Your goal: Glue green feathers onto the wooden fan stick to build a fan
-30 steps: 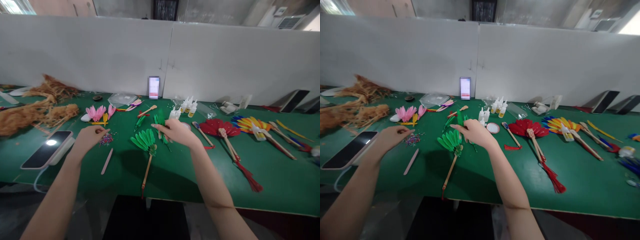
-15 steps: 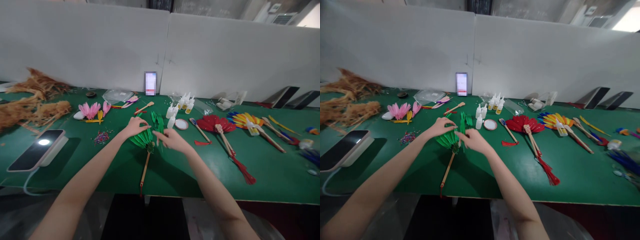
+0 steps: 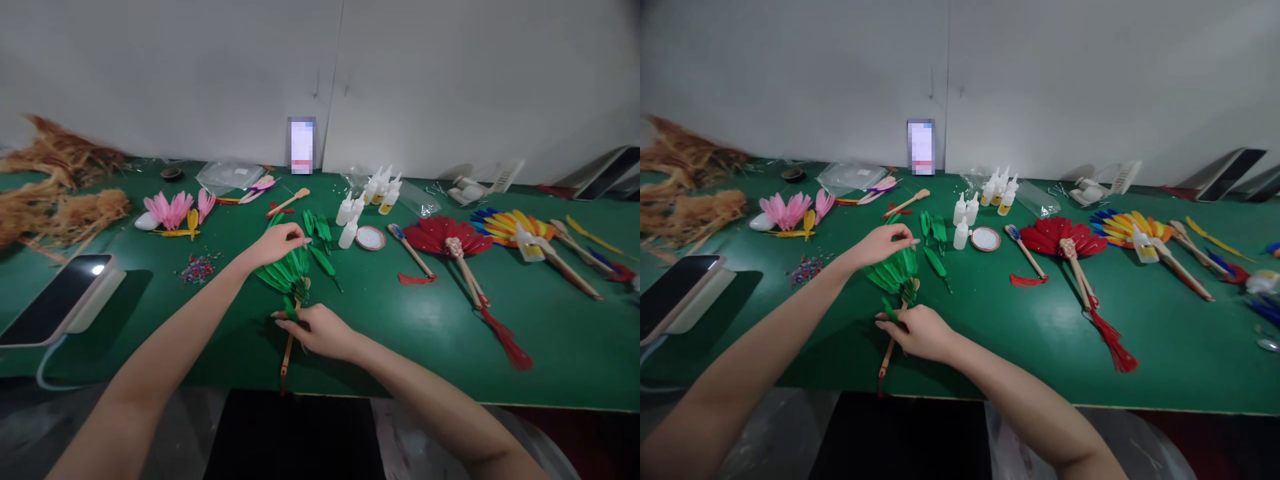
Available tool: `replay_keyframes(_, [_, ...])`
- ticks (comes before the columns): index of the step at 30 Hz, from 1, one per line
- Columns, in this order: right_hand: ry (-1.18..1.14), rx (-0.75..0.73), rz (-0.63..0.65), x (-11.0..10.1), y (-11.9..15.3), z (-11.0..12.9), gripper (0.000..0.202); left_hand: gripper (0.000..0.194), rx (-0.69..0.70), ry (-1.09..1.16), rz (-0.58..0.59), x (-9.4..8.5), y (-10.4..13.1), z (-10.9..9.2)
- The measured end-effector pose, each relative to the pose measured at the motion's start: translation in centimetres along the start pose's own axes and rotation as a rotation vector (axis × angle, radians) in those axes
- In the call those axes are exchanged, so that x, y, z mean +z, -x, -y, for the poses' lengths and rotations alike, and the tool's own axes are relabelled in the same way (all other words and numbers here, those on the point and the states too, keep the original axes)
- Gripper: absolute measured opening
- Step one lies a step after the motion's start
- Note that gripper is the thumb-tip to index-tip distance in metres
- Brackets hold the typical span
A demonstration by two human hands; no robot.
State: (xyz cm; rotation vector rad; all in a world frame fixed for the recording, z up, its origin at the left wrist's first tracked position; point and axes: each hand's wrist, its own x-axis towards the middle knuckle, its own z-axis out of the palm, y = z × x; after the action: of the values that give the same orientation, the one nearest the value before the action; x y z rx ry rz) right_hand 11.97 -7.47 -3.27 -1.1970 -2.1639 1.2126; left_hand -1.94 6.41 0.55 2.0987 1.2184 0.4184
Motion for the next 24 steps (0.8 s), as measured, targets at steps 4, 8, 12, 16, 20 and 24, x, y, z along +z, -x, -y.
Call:
replay_keyframes(4, [0.016, 0.032, -0.002, 0.2, -0.1, -0.1, 0.042, 0.022, 0.045, -0.020, -0.079, 0.4, 0.3, -1.1])
replay_keyframes(8, [0.078, 0.045, -0.018, 0.4, -0.1, -0.1, 0.047, 0.019, 0.092, -0.018, -0.190, 0.7, 0.1, -1.4])
replay_keyframes(12, [0.076, 0.081, -0.020, 0.5, -0.2, 0.1, 0.049, 0.019, 0.061, 0.022, -0.299, 0.7, -0.1, -1.4])
replay_keyframes(16, [0.018, 0.123, -0.011, 0.4, -0.2, 0.3, 0.051, 0.019, -0.008, 0.065, -0.372, 0.6, -0.3, -1.5])
replay_keyframes(20, [-0.015, 0.144, 0.006, 0.2, -0.2, 0.4, 0.052, 0.017, -0.010, 0.090, -0.435, 0.5, -0.6, -1.5])
replay_keyframes(24, [-0.008, 0.128, -0.007, 0.3, -0.2, 0.3, 0.049, 0.016, -0.032, 0.121, -0.493, 0.2, -1.0, -1.3])
